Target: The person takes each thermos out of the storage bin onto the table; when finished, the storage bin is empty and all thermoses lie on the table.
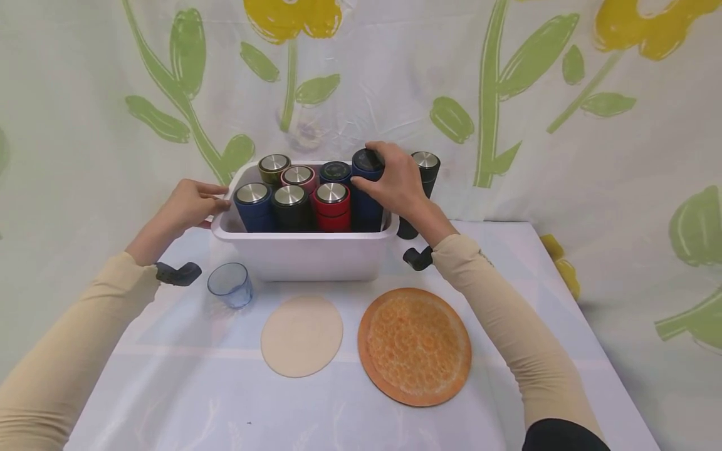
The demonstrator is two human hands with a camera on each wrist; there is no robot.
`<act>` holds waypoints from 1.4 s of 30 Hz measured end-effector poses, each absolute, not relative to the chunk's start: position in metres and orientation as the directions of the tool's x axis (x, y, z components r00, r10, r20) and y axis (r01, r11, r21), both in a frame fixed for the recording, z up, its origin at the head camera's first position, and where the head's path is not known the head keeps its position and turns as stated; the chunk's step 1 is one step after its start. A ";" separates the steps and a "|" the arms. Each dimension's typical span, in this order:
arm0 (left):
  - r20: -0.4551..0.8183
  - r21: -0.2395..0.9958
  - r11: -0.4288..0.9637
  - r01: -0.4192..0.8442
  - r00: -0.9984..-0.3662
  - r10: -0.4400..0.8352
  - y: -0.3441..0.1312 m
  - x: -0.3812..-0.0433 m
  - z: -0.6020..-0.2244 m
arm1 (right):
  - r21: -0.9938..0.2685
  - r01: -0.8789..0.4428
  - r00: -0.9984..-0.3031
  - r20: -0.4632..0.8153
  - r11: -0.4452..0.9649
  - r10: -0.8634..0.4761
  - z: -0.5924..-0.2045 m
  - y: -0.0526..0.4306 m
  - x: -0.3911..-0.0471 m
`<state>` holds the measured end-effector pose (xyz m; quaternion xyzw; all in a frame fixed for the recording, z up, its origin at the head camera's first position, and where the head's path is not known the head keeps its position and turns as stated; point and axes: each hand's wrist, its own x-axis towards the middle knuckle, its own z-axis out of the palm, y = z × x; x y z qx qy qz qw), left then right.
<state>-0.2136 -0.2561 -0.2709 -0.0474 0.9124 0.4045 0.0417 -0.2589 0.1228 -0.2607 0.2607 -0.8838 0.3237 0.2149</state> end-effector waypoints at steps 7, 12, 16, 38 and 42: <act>-0.110 0.737 0.666 -0.114 -0.993 -0.048 -0.255 -0.216 -0.271 | -0.461 -0.602 -0.767 0.560 0.652 -0.313 -0.256 0.124 -0.257; -0.119 0.734 0.669 -0.117 -0.992 -0.043 -0.257 -0.217 -0.272 | -0.470 -0.602 -0.768 0.562 0.645 -0.308 -0.254 0.125 -0.255; -0.125 0.736 0.666 -0.122 -0.991 -0.044 -0.257 -0.217 -0.272 | -0.453 -0.614 -0.753 0.581 0.646 -0.309 -0.251 0.127 -0.254; -0.134 0.734 0.667 -0.128 -0.990 -0.042 -0.259 -0.214 -0.270 | -0.415 -0.654 -0.699 0.651 0.633 -0.295 -0.226 0.131 -0.243; -0.137 0.734 0.666 -0.132 -0.990 -0.045 -0.259 -0.215 -0.271 | -0.414 -0.660 -0.694 0.656 0.627 -0.298 -0.223 0.131 -0.240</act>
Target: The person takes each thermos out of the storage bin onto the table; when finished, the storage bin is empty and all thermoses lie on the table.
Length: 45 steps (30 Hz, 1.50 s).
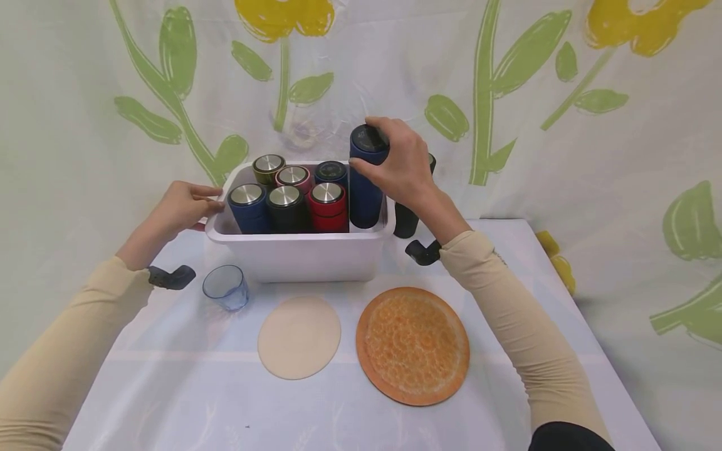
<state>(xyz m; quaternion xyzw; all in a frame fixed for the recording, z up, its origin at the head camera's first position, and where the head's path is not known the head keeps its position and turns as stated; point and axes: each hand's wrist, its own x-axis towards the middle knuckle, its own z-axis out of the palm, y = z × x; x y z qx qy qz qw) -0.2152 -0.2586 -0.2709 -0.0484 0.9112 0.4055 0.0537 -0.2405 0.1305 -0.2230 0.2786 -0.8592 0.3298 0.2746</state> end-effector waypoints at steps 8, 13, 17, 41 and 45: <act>-0.142 0.735 0.663 -0.138 -0.989 -0.048 -0.258 -0.213 -0.270 | -0.392 -0.681 -0.665 0.685 0.618 -0.298 -0.215 0.129 -0.235; -0.144 0.738 0.659 -0.145 -0.988 -0.057 -0.256 -0.213 -0.270 | -0.407 -0.675 -0.671 0.686 0.615 -0.282 -0.210 0.131 -0.231; -0.139 0.739 0.658 -0.143 -0.988 -0.059 -0.255 -0.214 -0.269 | -0.397 -0.682 -0.657 0.701 0.615 -0.276 -0.206 0.133 -0.230; -0.129 0.733 0.668 -0.127 -0.991 -0.048 -0.259 -0.216 -0.272 | -0.313 -0.755 -0.541 0.794 0.576 -0.277 -0.175 0.135 -0.203; -0.128 0.731 0.670 -0.125 -0.991 -0.045 -0.259 -0.216 -0.271 | -0.280 -0.783 -0.493 0.823 0.556 -0.280 -0.172 0.138 -0.199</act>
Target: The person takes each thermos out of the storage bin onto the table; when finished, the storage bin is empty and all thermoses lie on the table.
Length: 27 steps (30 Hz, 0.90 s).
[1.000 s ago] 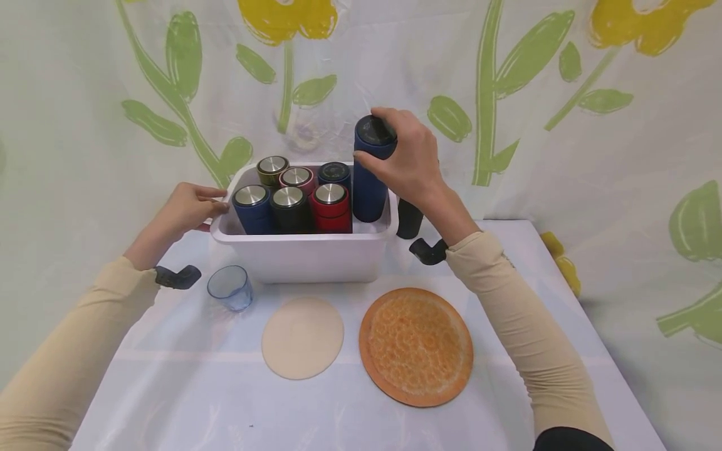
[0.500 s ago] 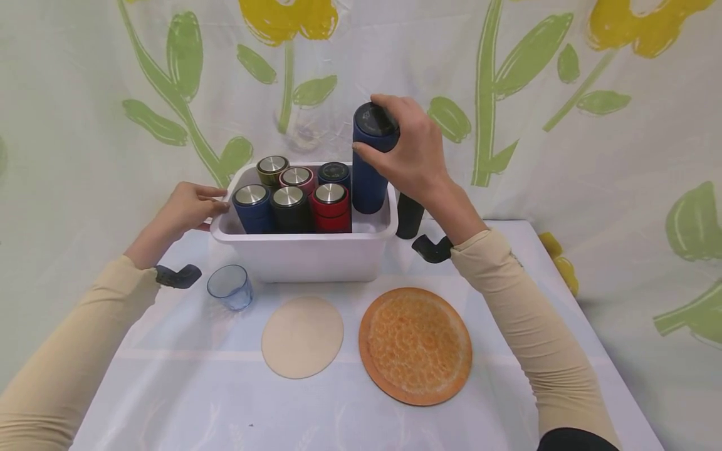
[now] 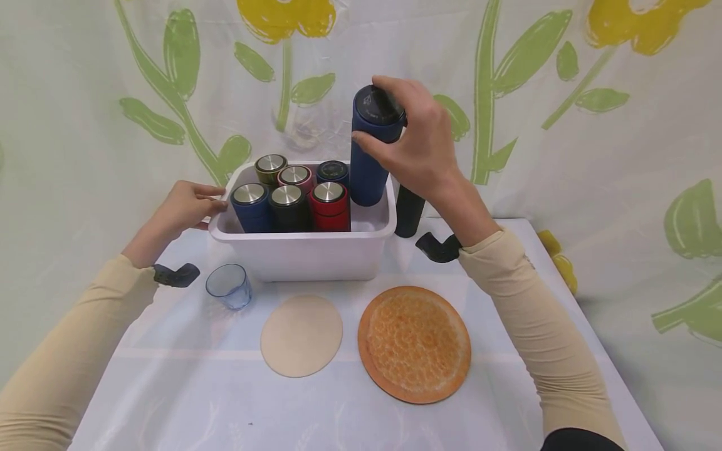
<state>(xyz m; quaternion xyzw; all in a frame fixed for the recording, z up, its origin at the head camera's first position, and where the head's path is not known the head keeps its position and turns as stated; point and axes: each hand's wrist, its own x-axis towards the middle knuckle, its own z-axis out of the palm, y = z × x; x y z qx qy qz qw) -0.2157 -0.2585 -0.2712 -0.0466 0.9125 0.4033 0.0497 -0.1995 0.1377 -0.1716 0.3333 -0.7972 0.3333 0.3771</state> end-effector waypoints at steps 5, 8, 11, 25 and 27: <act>-0.129 0.734 0.668 -0.125 -0.991 -0.044 -0.258 -0.214 -0.270 | -0.289 -0.790 -0.491 0.826 0.540 -0.276 -0.167 0.139 -0.193; -0.129 0.735 0.666 -0.128 -0.990 -0.047 -0.257 -0.214 -0.270 | -0.310 -0.776 -0.512 0.818 0.548 -0.262 -0.164 0.141 -0.187; -0.129 0.732 0.669 -0.128 -0.990 -0.048 -0.257 -0.215 -0.270 | -0.315 -0.764 -0.520 0.817 0.563 -0.248 -0.161 0.144 -0.183; -0.135 0.737 0.662 -0.134 -0.990 -0.051 -0.258 -0.217 -0.271 | -0.342 -0.707 -0.545 0.822 0.619 -0.168 -0.150 0.163 -0.166; -0.135 0.737 0.662 -0.134 -0.990 -0.050 -0.259 -0.217 -0.271 | -0.358 -0.696 -0.556 0.817 0.623 -0.152 -0.148 0.164 -0.163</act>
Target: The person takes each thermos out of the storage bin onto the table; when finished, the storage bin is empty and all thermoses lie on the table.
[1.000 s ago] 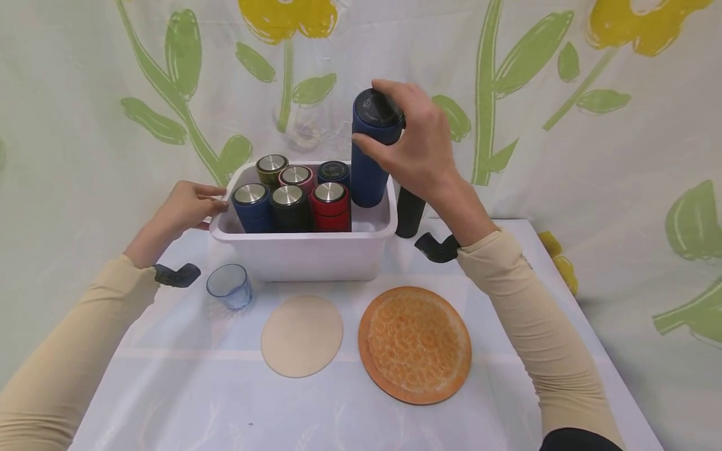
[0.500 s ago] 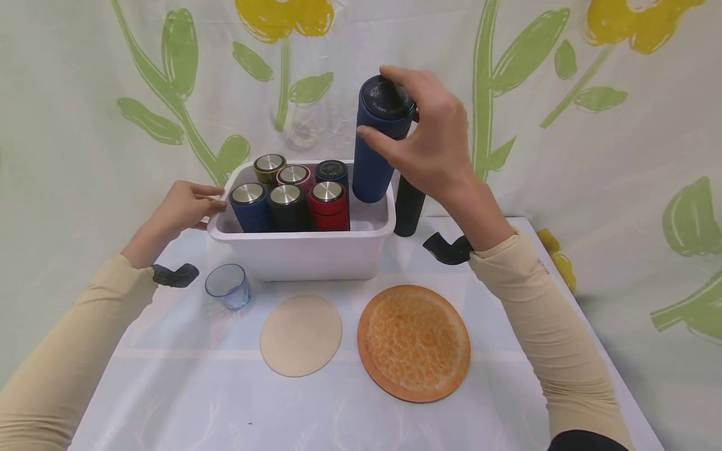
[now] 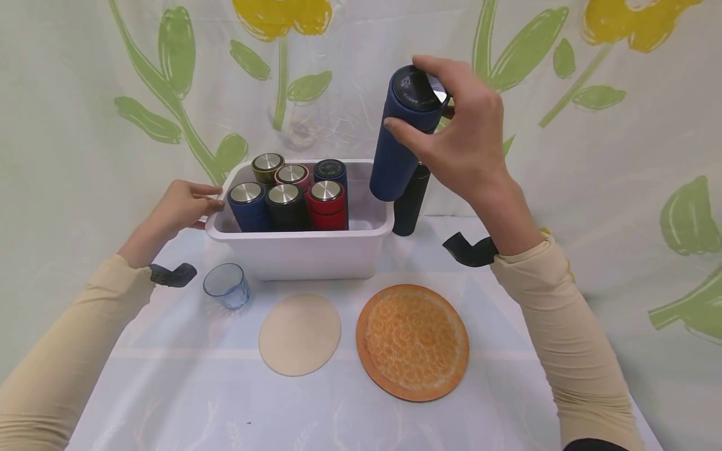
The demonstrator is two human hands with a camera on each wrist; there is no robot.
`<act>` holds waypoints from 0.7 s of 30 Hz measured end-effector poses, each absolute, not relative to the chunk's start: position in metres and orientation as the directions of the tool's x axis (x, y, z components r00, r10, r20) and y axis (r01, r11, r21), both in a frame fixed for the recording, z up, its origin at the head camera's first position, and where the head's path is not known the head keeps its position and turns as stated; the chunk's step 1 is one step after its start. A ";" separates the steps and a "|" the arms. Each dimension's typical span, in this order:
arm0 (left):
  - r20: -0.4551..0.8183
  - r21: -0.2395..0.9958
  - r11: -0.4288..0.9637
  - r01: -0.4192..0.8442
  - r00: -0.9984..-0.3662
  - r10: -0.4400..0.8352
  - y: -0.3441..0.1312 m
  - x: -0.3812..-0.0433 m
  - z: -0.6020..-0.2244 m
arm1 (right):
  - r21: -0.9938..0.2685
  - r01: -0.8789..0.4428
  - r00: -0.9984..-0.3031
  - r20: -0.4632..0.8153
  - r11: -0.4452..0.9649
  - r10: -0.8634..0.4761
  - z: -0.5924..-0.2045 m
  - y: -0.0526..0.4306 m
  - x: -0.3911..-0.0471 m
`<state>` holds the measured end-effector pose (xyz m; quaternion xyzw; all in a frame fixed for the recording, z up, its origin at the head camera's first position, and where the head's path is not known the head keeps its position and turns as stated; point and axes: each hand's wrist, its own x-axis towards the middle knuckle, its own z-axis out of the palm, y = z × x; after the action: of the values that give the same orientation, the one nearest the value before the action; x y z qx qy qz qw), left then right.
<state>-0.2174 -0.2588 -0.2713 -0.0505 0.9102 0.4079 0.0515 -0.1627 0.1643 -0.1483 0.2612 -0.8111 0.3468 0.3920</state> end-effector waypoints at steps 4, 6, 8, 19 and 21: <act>-0.137 0.736 0.663 -0.137 -0.989 -0.052 -0.260 -0.217 -0.271 | -0.373 -0.678 -0.568 0.812 0.633 -0.130 -0.146 0.167 -0.158; -0.138 0.737 0.662 -0.137 -0.989 -0.051 -0.259 -0.217 -0.271 | -0.387 -0.669 -0.576 0.809 0.635 -0.113 -0.146 0.169 -0.157; -0.138 0.737 0.662 -0.135 -0.989 -0.048 -0.259 -0.217 -0.270 | -0.403 -0.659 -0.585 0.805 0.636 -0.096 -0.147 0.171 -0.156; -0.140 0.737 0.662 -0.135 -0.989 -0.046 -0.258 -0.214 -0.266 | -0.401 -0.624 -0.601 0.795 0.670 -0.084 -0.155 0.195 -0.166; -0.146 0.739 0.659 -0.140 -0.988 -0.045 -0.257 -0.214 -0.266 | -0.397 -0.619 -0.604 0.792 0.678 -0.088 -0.156 0.199 -0.167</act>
<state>-0.2137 -0.2573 -0.2661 -0.0508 0.9089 0.4099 0.0576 -0.1671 0.1992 -0.1560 0.2131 -0.8286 0.3400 0.3905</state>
